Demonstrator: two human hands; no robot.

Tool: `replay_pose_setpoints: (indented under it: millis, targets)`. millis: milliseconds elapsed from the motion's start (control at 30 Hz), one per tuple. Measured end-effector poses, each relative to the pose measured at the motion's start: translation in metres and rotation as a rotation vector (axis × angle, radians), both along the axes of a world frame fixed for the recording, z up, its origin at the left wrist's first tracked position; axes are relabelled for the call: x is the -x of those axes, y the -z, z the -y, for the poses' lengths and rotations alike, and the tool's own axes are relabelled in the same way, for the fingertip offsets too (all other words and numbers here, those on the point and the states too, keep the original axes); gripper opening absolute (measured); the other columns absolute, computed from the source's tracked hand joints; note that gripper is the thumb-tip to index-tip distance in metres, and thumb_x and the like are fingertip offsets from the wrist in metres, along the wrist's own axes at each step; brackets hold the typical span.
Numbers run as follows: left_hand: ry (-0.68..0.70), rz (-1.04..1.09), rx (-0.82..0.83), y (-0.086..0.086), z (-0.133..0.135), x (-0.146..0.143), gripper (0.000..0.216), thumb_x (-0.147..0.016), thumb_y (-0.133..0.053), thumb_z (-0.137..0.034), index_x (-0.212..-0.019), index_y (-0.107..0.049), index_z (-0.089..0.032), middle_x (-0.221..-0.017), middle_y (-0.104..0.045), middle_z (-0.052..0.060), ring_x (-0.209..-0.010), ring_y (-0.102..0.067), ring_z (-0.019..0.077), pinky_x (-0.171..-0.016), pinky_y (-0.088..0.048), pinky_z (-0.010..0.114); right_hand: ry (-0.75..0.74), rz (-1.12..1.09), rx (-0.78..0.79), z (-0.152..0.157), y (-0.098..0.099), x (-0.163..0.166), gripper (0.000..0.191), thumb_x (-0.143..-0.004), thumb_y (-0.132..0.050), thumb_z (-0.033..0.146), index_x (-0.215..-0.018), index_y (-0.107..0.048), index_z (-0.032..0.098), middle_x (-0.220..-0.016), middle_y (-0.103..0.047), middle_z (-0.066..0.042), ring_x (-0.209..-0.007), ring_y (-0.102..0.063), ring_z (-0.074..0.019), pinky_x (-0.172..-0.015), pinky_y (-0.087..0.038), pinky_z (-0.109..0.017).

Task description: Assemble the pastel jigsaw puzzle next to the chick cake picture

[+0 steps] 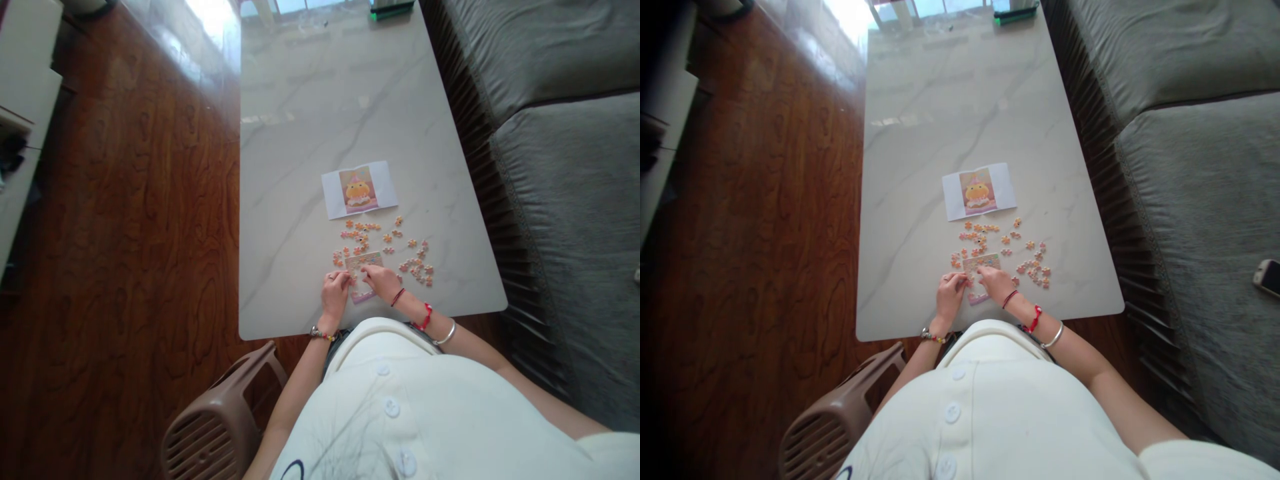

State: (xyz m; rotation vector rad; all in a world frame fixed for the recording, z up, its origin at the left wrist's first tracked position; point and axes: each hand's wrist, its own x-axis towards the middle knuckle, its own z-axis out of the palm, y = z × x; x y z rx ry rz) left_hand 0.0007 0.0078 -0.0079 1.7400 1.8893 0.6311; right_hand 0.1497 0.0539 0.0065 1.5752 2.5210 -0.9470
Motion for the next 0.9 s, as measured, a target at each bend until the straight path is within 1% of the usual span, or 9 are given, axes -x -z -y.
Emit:
replay_pose_setpoints:
  millis: [67,133,267,400,500,633,767,900]
  targets:
    - [-0.004,-0.007,0.005,0.0,0.0,0.0,0.01,-0.077,-0.049,-0.021,-0.082,-0.059,-0.021,-0.089,-0.059,0.003,-0.09,-0.048,0.0165,-0.08,-0.04,0.03,-0.027,-0.026,-0.026,0.006,-0.001,-0.004,0.019,-0.081,-0.044,0.022,-0.096,-0.056,0.02,-0.092,-0.059,-0.006,-0.08,-0.055,-0.0137,-0.064,-0.037,-0.021]
    - [-0.005,-0.014,0.013,-0.001,0.0,0.0,0.011,-0.077,-0.049,-0.021,-0.082,-0.058,-0.021,-0.09,-0.058,0.003,-0.09,-0.048,0.0163,-0.08,-0.04,0.03,-0.074,-0.064,-0.061,0.012,-0.001,-0.003,0.021,-0.084,-0.039,0.023,-0.094,-0.058,0.021,-0.089,-0.058,-0.005,-0.076,-0.054,-0.0118,-0.062,-0.036,-0.02]
    - [-0.009,-0.019,0.017,-0.001,0.0,0.0,0.012,-0.078,-0.048,-0.02,-0.084,-0.058,-0.021,-0.091,-0.058,0.003,-0.09,-0.048,0.0158,-0.08,-0.04,0.029,-0.128,-0.118,-0.149,0.019,0.006,0.004,0.024,-0.086,-0.036,0.025,-0.093,-0.059,0.022,-0.084,-0.057,-0.004,-0.071,-0.051,-0.01,-0.062,-0.034,-0.02]
    - [-0.01,-0.013,0.015,0.0,0.0,0.0,0.012,-0.077,-0.048,-0.021,-0.083,-0.059,-0.02,-0.092,-0.058,0.003,-0.09,-0.048,0.016,-0.08,-0.04,0.029,-0.117,-0.118,-0.197,0.017,0.015,0.008,0.023,-0.085,-0.038,0.022,-0.091,-0.06,0.022,-0.08,-0.056,-0.003,-0.069,-0.049,-0.01,-0.062,-0.033,-0.021]
    - [-0.008,-0.01,0.016,0.0,-0.001,0.0,0.012,-0.078,-0.048,-0.021,-0.083,-0.059,-0.02,-0.092,-0.058,0.004,-0.09,-0.048,0.0164,-0.08,-0.04,0.029,-0.127,-0.128,-0.216,0.015,0.018,0.008,0.022,-0.084,-0.039,0.021,-0.088,-0.061,0.021,-0.079,-0.056,-0.004,-0.07,-0.049,-0.0103,-0.063,-0.034,-0.021]
    - [0.001,-0.007,0.006,0.001,0.0,0.001,0.012,-0.078,-0.048,-0.02,-0.084,-0.059,-0.02,-0.091,-0.058,0.003,-0.09,-0.047,0.0165,-0.08,-0.04,0.029,-0.094,-0.165,-0.228,0.017,0.018,0.008,0.023,-0.085,-0.038,0.027,-0.089,-0.059,0.019,-0.083,-0.057,-0.004,-0.071,-0.05,-0.011,-0.063,-0.035,-0.021]
    - [0.001,-0.008,-0.003,0.002,0.001,0.001,0.013,-0.078,-0.048,-0.02,-0.084,-0.059,-0.02,-0.09,-0.058,0.003,-0.089,-0.047,0.0163,-0.08,-0.04,0.029,-0.082,-0.196,-0.241,0.02,0.02,0.007,0.024,-0.082,-0.042,0.033,-0.092,-0.058,0.018,-0.085,-0.057,-0.005,-0.073,-0.05,-0.0122,-0.064,-0.036,-0.022]
    - [-0.001,-0.003,-0.007,0.002,0.001,0.001,0.013,-0.078,-0.048,-0.022,-0.084,-0.059,-0.02,-0.09,-0.058,0.003,-0.089,-0.047,0.0164,-0.08,-0.04,0.029,-0.065,-0.195,-0.252,0.02,0.023,0.008,0.027,-0.086,-0.035,0.03,-0.083,-0.06,0.02,-0.08,-0.057,-0.004,-0.071,-0.05,-0.0109,-0.063,-0.036,-0.021]
